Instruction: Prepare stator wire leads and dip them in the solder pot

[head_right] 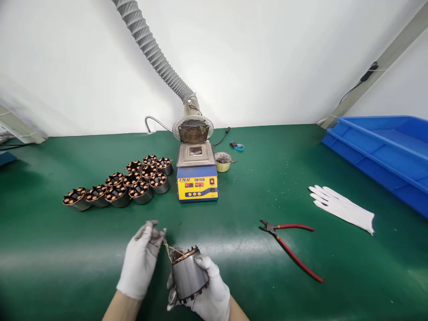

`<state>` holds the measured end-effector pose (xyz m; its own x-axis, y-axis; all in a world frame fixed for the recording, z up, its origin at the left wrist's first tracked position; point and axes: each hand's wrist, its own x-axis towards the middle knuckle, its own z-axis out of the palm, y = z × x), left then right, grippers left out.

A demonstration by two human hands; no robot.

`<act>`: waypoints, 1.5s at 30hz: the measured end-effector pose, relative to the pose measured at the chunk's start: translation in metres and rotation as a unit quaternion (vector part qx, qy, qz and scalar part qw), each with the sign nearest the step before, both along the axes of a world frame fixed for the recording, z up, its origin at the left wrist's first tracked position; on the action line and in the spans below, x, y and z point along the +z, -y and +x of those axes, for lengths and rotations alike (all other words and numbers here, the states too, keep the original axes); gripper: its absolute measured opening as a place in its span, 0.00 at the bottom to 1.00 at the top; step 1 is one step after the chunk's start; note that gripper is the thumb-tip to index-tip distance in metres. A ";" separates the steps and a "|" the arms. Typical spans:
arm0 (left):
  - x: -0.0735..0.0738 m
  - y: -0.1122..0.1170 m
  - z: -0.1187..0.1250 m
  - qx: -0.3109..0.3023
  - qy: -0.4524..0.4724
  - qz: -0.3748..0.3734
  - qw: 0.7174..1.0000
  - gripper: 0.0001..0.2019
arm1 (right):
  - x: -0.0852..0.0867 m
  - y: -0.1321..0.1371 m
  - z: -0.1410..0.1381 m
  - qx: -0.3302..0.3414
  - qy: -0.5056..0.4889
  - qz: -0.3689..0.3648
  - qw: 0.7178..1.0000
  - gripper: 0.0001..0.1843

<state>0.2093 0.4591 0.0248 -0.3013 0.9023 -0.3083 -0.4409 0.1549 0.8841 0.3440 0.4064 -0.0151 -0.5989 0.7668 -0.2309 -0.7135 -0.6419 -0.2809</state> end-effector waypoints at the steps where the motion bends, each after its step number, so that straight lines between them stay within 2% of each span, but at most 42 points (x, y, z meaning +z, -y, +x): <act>1: 0.002 0.001 -0.002 0.000 0.006 0.001 1.000 0.21 | 0.000 0.000 0.000 -0.003 -0.003 -0.001 1.000 0.30; 2: 0.005 0.004 -0.002 -0.030 0.008 -0.008 0.999 0.22 | 0.000 0.000 0.000 -0.003 -0.005 -0.004 1.000 0.30; 4: 0.010 0.012 0.004 -0.138 0.005 -0.048 0.989 0.25 | -0.001 0.000 -0.001 -0.003 0.000 -0.012 1.000 0.28; 6: 0.013 0.020 0.015 -0.185 -0.002 -0.077 0.980 0.23 | -0.002 0.001 -0.003 -0.006 0.006 -0.015 1.000 0.24; 7: 0.014 0.023 0.021 -0.170 -0.006 -0.081 0.982 0.22 | -0.003 0.001 -0.003 -0.013 0.008 -0.017 1.000 0.22; 10: 0.011 0.023 0.025 -0.074 -0.001 -0.069 0.995 0.19 | -0.003 0.003 -0.004 -0.018 0.003 -0.019 1.000 0.21; 14: 0.002 0.017 0.006 0.075 0.070 -0.007 0.995 0.19 | 0.002 0.002 0.000 0.015 -0.016 -0.020 1.000 0.29; 15: -0.001 0.017 0.002 0.071 0.065 -0.003 0.995 0.19 | 0.004 0.001 0.001 0.017 -0.021 -0.031 0.999 0.32; 17: -0.006 0.023 0.001 -0.031 0.023 -0.032 0.999 0.20 | 0.007 -0.002 0.003 0.007 -0.023 -0.061 0.998 0.34; 19: -0.008 0.032 0.006 -0.160 -0.014 -0.070 0.985 0.20 | 0.008 -0.004 0.005 -0.007 -0.010 -0.089 0.996 0.33; 20: -0.008 0.036 0.009 -0.200 -0.025 -0.079 0.976 0.22 | 0.008 -0.004 0.005 -0.011 0.001 -0.098 0.995 0.31; 23: 0.000 0.040 0.014 -0.248 -0.041 -0.070 0.965 0.33 | 0.008 -0.003 0.005 0.004 0.019 -0.096 0.995 0.28; 24: 0.003 0.039 0.015 -0.244 -0.046 -0.069 0.966 0.33 | 0.007 -0.002 0.005 0.013 0.019 -0.086 0.996 0.29; 25: 0.005 0.036 0.014 -0.224 -0.047 -0.070 0.971 0.28 | 0.007 -0.002 0.004 0.024 0.019 -0.072 0.997 0.30; 27: 0.005 0.028 0.012 -0.153 -0.034 -0.068 0.985 0.14 | 0.006 0.000 0.003 0.039 0.015 -0.037 0.998 0.32; 28: 0.003 0.023 0.009 -0.112 -0.022 -0.063 0.991 0.12 | 0.005 0.001 0.003 0.042 0.013 -0.021 0.999 0.32; 32: -0.004 0.009 -0.010 0.017 0.029 0.002 0.999 0.17 | 0.001 0.003 0.006 0.058 0.021 0.009 0.998 0.33; 33: -0.004 0.009 -0.015 0.034 0.042 0.017 0.998 0.19 | 0.001 0.003 0.008 0.054 0.031 0.017 0.998 0.32; 34: -0.002 0.010 -0.018 0.023 0.057 0.022 0.998 0.21 | 0.001 0.004 0.008 0.043 0.044 0.025 0.998 0.31; 35: -0.001 0.013 -0.019 -0.017 0.070 0.017 0.997 0.24 | 0.002 0.005 0.008 0.031 0.059 0.033 0.997 0.29; 37: 0.003 0.022 -0.013 -0.142 0.078 -0.020 0.987 0.29 | 0.004 0.006 0.006 0.000 0.085 0.043 0.995 0.25; 38: 0.004 0.026 -0.007 -0.180 0.070 -0.040 0.980 0.28 | 0.006 0.006 0.004 -0.012 0.093 0.046 0.995 0.23; 39: 0.004 0.030 -0.002 -0.187 0.054 -0.054 0.979 0.24 | 0.007 0.005 0.002 -0.021 0.099 0.050 0.994 0.21; 42: 0.000 0.030 0.007 -0.112 0.009 -0.055 0.992 0.18 | 0.011 0.002 0.001 -0.023 0.141 0.083 0.986 0.23; 45: -0.006 0.024 -0.006 -0.032 0.029 -0.022 0.999 0.16 | 0.007 0.001 0.004 -0.019 0.246 0.141 0.959 0.36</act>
<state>0.2034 0.4355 0.0188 -0.2234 0.9042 -0.3641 -0.4786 0.2236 0.8491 0.3480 0.4051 -0.0077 -0.4413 0.8596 -0.2576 -0.4724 -0.4665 -0.7478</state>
